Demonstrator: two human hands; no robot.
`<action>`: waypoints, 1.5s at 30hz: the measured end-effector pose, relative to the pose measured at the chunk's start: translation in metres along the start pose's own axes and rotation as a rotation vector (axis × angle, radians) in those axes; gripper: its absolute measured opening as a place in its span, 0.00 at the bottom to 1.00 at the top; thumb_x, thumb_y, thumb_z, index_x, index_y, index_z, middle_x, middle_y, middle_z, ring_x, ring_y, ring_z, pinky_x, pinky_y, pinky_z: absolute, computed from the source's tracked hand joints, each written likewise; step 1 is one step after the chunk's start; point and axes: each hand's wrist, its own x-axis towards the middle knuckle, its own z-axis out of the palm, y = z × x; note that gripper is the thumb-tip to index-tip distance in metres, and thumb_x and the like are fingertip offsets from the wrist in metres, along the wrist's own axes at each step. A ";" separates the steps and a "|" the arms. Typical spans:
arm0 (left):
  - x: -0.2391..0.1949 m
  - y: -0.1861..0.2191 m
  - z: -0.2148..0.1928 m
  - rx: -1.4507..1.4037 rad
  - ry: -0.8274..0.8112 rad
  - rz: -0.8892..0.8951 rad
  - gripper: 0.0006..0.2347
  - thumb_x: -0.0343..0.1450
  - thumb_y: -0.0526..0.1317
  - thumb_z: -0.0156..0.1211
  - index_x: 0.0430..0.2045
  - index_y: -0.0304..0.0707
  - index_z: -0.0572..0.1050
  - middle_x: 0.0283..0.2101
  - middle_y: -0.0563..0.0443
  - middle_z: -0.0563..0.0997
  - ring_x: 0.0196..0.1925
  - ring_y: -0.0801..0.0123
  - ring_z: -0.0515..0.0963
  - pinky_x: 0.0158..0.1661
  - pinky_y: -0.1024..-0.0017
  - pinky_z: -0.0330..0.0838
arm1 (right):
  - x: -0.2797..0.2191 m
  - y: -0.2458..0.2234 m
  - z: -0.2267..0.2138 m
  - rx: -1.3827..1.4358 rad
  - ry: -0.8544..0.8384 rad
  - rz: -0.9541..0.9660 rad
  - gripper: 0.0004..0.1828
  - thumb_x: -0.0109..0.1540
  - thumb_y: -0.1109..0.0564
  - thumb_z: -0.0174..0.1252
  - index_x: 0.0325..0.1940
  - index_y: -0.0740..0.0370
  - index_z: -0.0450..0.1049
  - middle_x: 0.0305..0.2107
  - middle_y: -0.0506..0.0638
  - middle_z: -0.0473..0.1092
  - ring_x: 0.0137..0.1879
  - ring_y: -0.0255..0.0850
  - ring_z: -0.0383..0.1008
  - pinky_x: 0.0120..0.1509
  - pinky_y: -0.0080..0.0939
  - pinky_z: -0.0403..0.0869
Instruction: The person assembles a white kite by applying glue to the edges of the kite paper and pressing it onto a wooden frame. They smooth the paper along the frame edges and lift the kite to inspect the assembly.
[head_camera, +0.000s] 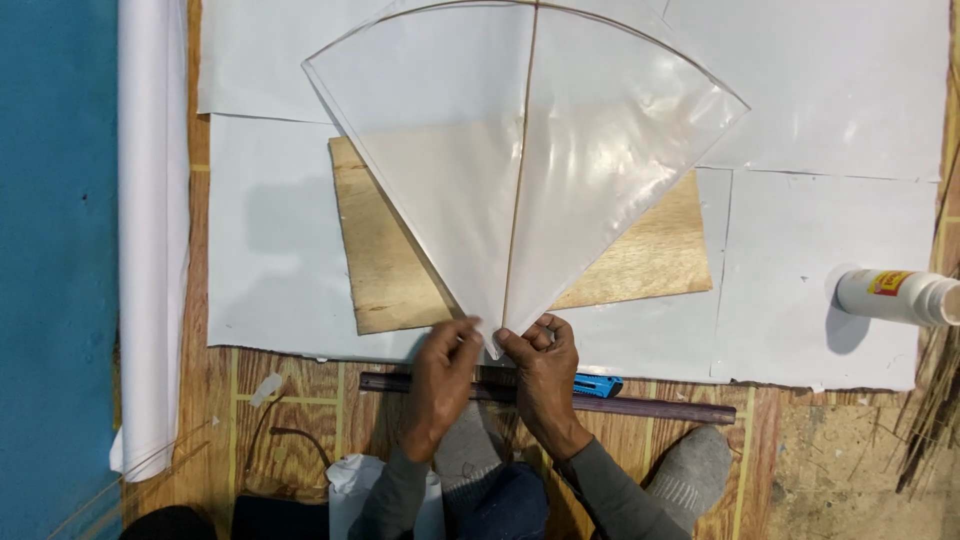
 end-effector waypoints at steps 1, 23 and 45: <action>0.004 0.012 -0.002 -0.001 -0.005 0.000 0.14 0.78 0.40 0.54 0.54 0.32 0.78 0.33 0.43 0.77 0.33 0.69 0.77 0.32 0.64 0.71 | 0.002 0.001 -0.003 0.000 0.004 -0.002 0.33 0.54 0.68 0.72 0.56 0.67 0.60 0.31 0.56 0.77 0.34 0.38 0.77 0.38 0.36 0.78; 0.113 -0.003 -0.014 -0.677 0.216 -0.079 0.08 0.70 0.34 0.71 0.37 0.31 0.78 0.30 0.44 0.80 0.29 0.61 0.82 0.30 0.67 0.76 | -0.003 -0.032 -0.012 -0.205 0.100 -0.159 0.31 0.57 0.67 0.68 0.60 0.70 0.62 0.35 0.60 0.78 0.35 0.37 0.73 0.35 0.41 0.70; 0.064 -0.015 0.053 -1.213 0.200 -0.423 0.10 0.71 0.40 0.69 0.38 0.29 0.81 0.46 0.22 0.83 0.52 0.34 0.83 0.53 0.47 0.83 | 0.057 -0.164 -0.034 -0.823 -0.054 -0.517 0.24 0.68 0.49 0.62 0.62 0.63 0.64 0.43 0.62 0.77 0.49 0.53 0.81 0.52 0.52 0.79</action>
